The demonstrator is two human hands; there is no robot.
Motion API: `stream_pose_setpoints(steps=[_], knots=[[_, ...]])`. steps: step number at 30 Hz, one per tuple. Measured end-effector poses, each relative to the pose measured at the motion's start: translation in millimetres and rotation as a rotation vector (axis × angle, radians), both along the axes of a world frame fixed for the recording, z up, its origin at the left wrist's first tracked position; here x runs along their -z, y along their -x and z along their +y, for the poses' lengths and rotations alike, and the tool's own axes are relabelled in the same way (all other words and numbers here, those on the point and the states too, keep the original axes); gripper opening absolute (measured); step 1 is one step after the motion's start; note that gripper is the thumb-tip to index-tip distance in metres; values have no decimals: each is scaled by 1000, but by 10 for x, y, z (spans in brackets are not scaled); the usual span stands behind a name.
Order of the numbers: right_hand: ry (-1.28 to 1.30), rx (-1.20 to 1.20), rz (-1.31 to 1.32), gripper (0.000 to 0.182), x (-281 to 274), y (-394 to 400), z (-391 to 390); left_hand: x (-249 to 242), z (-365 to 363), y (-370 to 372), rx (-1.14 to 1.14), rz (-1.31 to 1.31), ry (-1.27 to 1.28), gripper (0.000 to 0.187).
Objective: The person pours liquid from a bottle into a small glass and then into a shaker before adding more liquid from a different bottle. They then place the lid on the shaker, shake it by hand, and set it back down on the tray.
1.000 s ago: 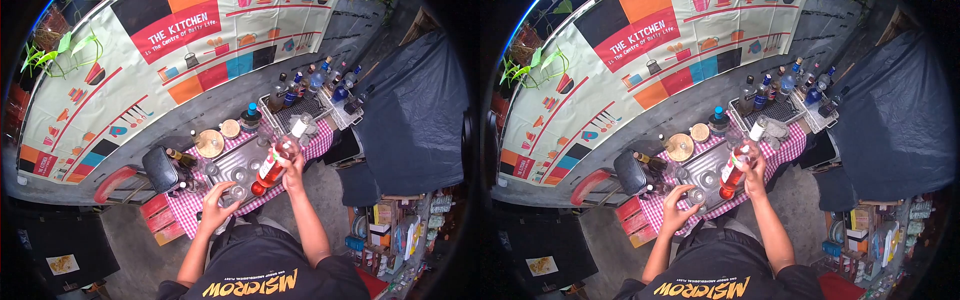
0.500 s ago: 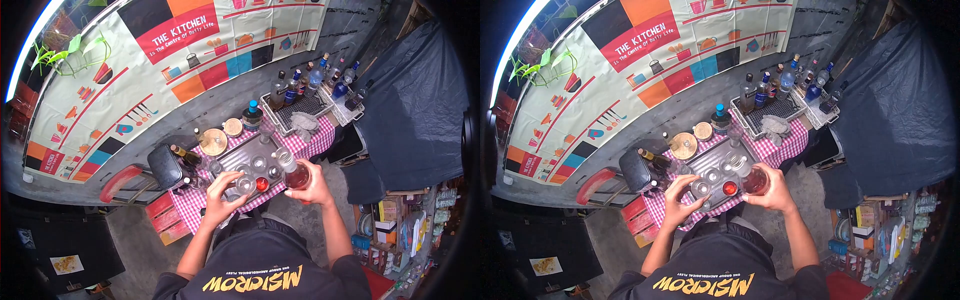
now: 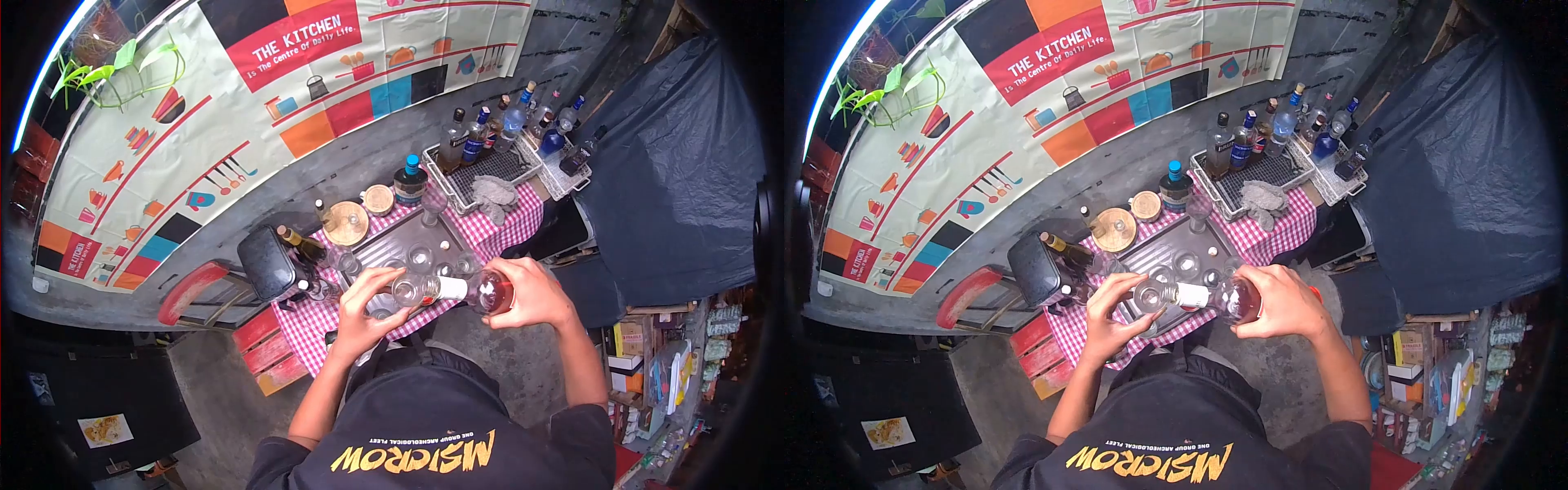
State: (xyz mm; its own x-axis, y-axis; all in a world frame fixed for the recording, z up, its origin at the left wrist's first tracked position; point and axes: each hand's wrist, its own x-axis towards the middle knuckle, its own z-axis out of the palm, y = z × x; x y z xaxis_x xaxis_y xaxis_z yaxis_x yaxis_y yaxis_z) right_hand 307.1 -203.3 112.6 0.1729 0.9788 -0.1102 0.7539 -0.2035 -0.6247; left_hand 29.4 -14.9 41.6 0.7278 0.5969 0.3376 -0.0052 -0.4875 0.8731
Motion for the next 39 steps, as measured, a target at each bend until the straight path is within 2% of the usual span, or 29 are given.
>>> stream_pose_setpoints(steps=[16,25,31,39], knots=[[84,-74,-118,68,-234,-45,81,-48,6,14,0,-26,19,61],[107,-107,-136,69,-263,-74,102,-71,21,30,40,-35,-58,60],[117,-123,-158,69,-283,-80,116,-119,-4,25,21,-20,18,59],[143,-138,-151,68,-320,-68,145,-72,35,32,60,-27,-68,60]])
